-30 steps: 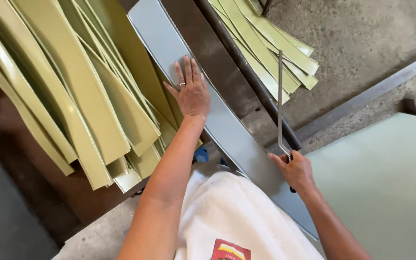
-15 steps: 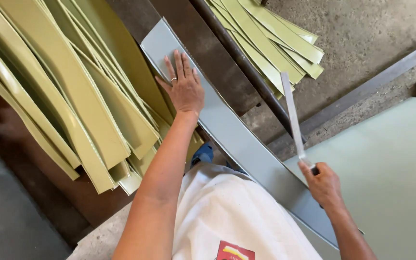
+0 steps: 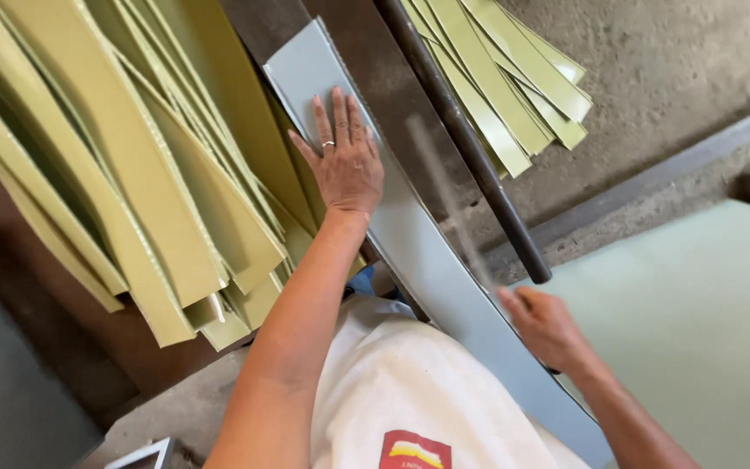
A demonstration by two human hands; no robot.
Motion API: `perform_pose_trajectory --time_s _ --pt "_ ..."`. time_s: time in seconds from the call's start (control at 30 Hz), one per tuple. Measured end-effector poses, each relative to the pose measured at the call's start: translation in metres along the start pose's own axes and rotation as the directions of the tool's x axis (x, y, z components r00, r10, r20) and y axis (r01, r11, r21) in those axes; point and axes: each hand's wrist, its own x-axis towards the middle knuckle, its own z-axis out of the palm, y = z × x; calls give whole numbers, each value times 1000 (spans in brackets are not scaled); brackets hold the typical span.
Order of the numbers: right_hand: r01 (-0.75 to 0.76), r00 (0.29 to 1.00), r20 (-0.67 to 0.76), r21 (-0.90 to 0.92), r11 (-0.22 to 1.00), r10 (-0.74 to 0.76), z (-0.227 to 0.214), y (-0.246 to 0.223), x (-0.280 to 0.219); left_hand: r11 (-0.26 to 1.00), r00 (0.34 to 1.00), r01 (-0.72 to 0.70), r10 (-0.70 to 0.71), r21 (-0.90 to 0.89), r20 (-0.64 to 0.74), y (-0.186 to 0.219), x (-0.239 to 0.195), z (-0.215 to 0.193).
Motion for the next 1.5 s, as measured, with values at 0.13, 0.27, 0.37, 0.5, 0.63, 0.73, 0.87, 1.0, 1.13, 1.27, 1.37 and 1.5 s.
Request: perform_pose_trajectory --time_s 0.13,0.27,0.37,0.5,0.63,0.73,0.87,1.0,1.13,1.27,1.37,1.5 --pt "-81 987 -34 734 675 156 -19 3 16 1000 1000 -4 4 -20 -19 0 1 -1" --pt "-72 992 33 938 338 119 17 14 19 999 998 -20 23 42 -62 -5 -2 -2" --pt "-55 991 126 133 990 38 4 -1 16 1000 1000 -3 3 -21 -16 -1 -2 -5" --pt "-137 987 29 656 742 156 -15 -11 31 1000 1000 1 -1 5 2 -4 -4 4" --pt "-24 993 -99 397 918 69 14 -31 37 999 1000 -20 21 33 -19 -3 2 1" --pt "322 942 -156 177 930 -297 -3 -11 43 999 998 -6 3 -41 -60 -2 3 7" --pt "22 983 -165 538 843 80 -18 -32 50 997 999 -32 30 -75 -29 4 5 2" --pt "152 984 -157 460 875 -88 22 -27 63 999 1000 -4 3 -46 -24 -5 2 4" --pt "-190 982 11 106 976 189 -23 -76 31 996 999 -42 42 -73 -7 -14 -2 -6" --pt "-82 994 -50 305 949 102 -49 -64 34 998 986 20 -11 -57 166 -21 37 -41" --pt "-3 966 -251 221 975 60 -57 -50 44 996 995 5 -13 -87 -95 -34 57 -13" --pt "-3 956 -224 639 769 190 -67 -53 57 996 997 14 -21 -86 -76 -27 55 0"
